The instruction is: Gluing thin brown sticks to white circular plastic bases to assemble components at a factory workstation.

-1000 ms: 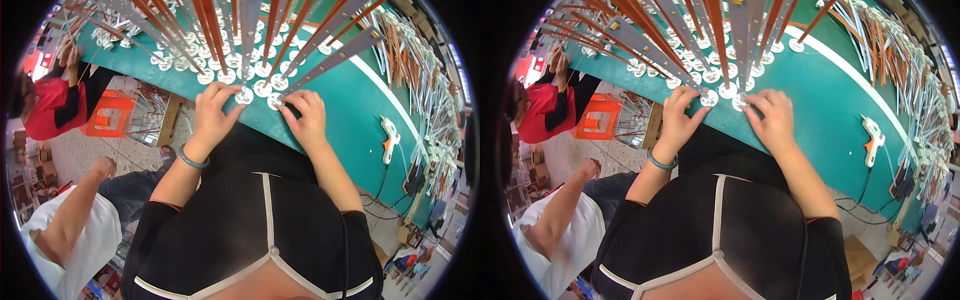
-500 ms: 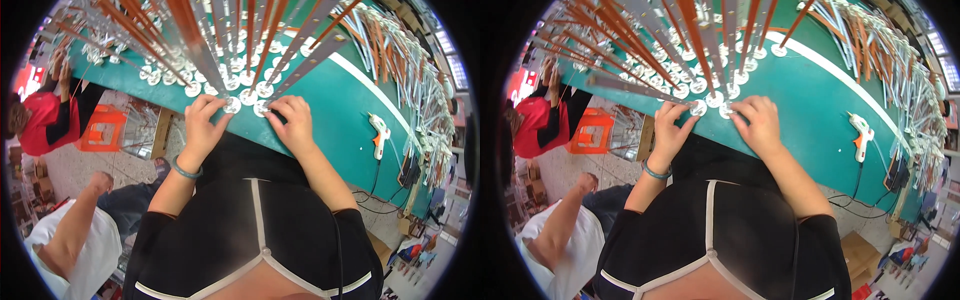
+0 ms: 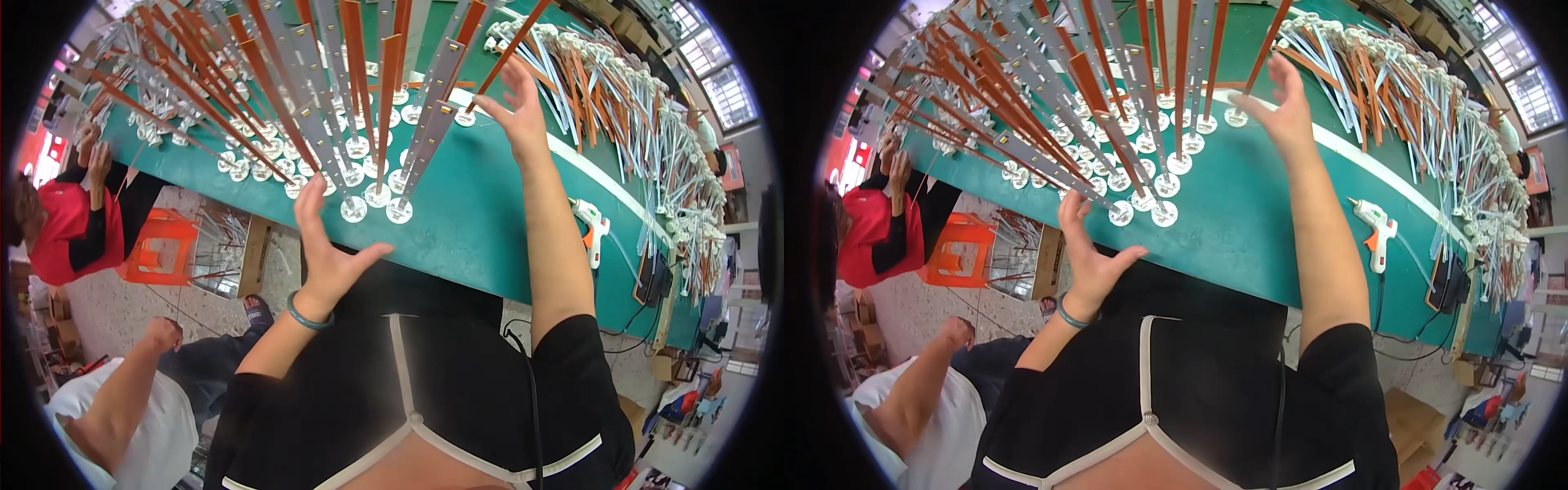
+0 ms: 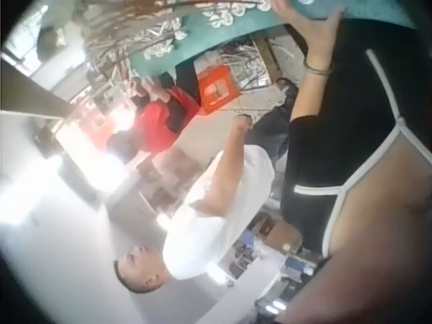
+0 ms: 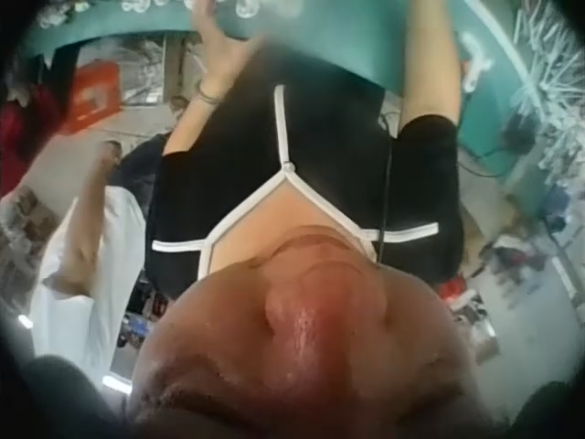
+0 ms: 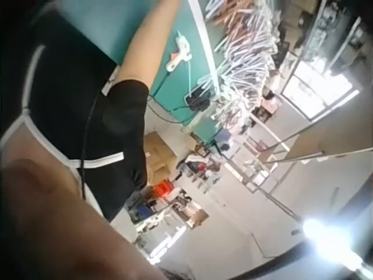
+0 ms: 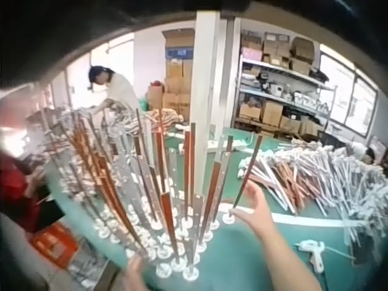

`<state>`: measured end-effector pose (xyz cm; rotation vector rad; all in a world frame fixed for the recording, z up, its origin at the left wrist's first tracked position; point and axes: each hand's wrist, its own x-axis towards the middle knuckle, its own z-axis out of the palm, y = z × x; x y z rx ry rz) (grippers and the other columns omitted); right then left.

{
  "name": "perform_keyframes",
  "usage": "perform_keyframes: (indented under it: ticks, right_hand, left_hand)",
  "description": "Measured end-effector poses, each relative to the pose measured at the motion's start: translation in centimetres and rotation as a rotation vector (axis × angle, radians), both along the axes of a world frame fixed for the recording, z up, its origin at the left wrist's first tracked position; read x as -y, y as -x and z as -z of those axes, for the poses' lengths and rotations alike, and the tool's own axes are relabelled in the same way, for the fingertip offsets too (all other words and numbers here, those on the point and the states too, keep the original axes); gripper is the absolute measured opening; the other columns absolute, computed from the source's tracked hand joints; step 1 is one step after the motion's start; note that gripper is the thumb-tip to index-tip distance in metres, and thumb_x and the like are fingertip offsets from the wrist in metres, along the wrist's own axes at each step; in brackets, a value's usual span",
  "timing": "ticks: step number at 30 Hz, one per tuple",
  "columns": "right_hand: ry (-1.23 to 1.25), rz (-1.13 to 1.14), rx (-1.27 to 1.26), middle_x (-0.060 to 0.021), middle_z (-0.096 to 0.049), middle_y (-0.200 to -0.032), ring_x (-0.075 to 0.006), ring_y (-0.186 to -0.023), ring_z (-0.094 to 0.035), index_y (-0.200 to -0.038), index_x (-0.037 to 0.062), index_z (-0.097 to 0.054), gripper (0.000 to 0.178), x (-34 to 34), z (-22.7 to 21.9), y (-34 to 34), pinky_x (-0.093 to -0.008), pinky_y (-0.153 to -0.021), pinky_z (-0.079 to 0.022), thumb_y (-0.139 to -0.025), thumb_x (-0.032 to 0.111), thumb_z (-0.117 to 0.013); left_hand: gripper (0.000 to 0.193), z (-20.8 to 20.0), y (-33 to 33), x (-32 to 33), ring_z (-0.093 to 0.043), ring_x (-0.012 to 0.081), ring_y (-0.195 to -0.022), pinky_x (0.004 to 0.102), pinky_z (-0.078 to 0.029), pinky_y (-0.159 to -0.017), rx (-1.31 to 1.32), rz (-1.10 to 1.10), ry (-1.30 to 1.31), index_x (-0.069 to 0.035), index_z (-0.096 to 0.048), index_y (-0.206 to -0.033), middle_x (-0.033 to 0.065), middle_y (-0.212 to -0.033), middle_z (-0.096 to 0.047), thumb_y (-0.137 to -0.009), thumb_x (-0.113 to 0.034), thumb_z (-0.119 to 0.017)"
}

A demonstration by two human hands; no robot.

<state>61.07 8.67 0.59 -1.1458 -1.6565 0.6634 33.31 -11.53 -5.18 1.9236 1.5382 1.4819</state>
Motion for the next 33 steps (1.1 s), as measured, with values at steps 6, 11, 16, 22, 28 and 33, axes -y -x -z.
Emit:
perform_keyframes:
  ticks: [6,11,16,22,28,33]
  right_hand:
    - [0.081,-0.339,-0.331,-0.0161,-0.053,-0.135,-0.0259,-0.126,-0.051,-0.145,0.0003,-0.035,0.077,-3.4,-0.7,2.7,-0.0366,-0.102,-0.044,-0.08,0.013,-0.076]
    - [0.224,-0.314,-0.437,-0.0111,-0.068,-0.11,-0.0196,-0.103,-0.063,-0.123,-0.0012,-0.059,0.035,-2.7,-0.4,3.9,-0.0322,-0.091,-0.049,-0.093,0.016,-0.063]
    - [0.019,-0.337,-0.426,-0.0097,-0.067,-0.112,-0.0182,-0.107,-0.061,-0.116,0.0015,-0.063,0.028,-2.2,-0.2,6.0,-0.0318,-0.092,-0.047,-0.098,0.023,-0.059]
    - [0.171,-0.381,-0.435,-0.0108,-0.063,-0.122,-0.02,-0.108,-0.062,-0.116,0.002,-0.058,0.022,-1.8,-1.5,7.9,-0.0364,-0.09,-0.054,-0.099,0.014,-0.05]
    - [0.137,-0.396,-0.574,-0.0075,-0.065,-0.108,-0.0141,-0.098,-0.061,-0.112,0.0058,-0.058,0.023,-1.7,-1.9,10.8,-0.0281,-0.076,-0.051,-0.099,0.024,-0.054]
    - [0.233,-0.479,-0.647,-0.0085,-0.064,-0.109,-0.0149,-0.09,-0.063,-0.118,0.0059,-0.055,0.025,-1.0,-2.3,11.5,-0.0287,-0.075,-0.051,-0.098,0.021,-0.054]
  left_hand:
    - [0.123,-1.4,-2.6,-1.0,-0.028,0.038,-0.138,0.047,-0.027,-0.114,0.082,-0.025,-0.124,0.001,-0.019,-0.149,0.0226,-0.15,-0.027,-0.059,-0.044,-0.091]
    - [0.125,-2.6,-2.6,-1.9,-0.026,0.0395,-0.139,0.048,-0.026,-0.114,0.08,-0.054,-0.158,0.003,-0.017,-0.149,0.0245,-0.149,-0.025,-0.059,-0.044,-0.091]
    - [0.124,-3.5,-4.1,-2.7,-0.024,0.0412,-0.14,0.0494,-0.026,-0.114,0.098,-0.039,-0.182,0.003,-0.016,-0.149,0.0266,-0.149,-0.024,-0.06,-0.039,-0.092]
    - [0.127,-3.9,-4.8,-4.2,-0.028,0.0378,-0.138,0.0471,-0.029,-0.112,0.09,-0.084,-0.197,0.004,-0.018,-0.148,0.0237,-0.147,-0.028,-0.057,-0.043,-0.092]
    - [0.124,-5.6,-5.0,-5.5,-0.029,0.0414,-0.137,0.0488,-0.028,-0.112,0.067,-0.152,-0.196,0.003,-0.019,-0.148,0.0248,-0.149,-0.027,-0.056,-0.033,-0.093]
    - [0.124,-5.9,-5.4,-6.7,-0.029,0.0418,-0.137,0.0485,-0.028,-0.113,0.108,-0.164,-0.178,0.002,-0.016,-0.15,0.0245,-0.149,-0.027,-0.057,-0.029,-0.093]
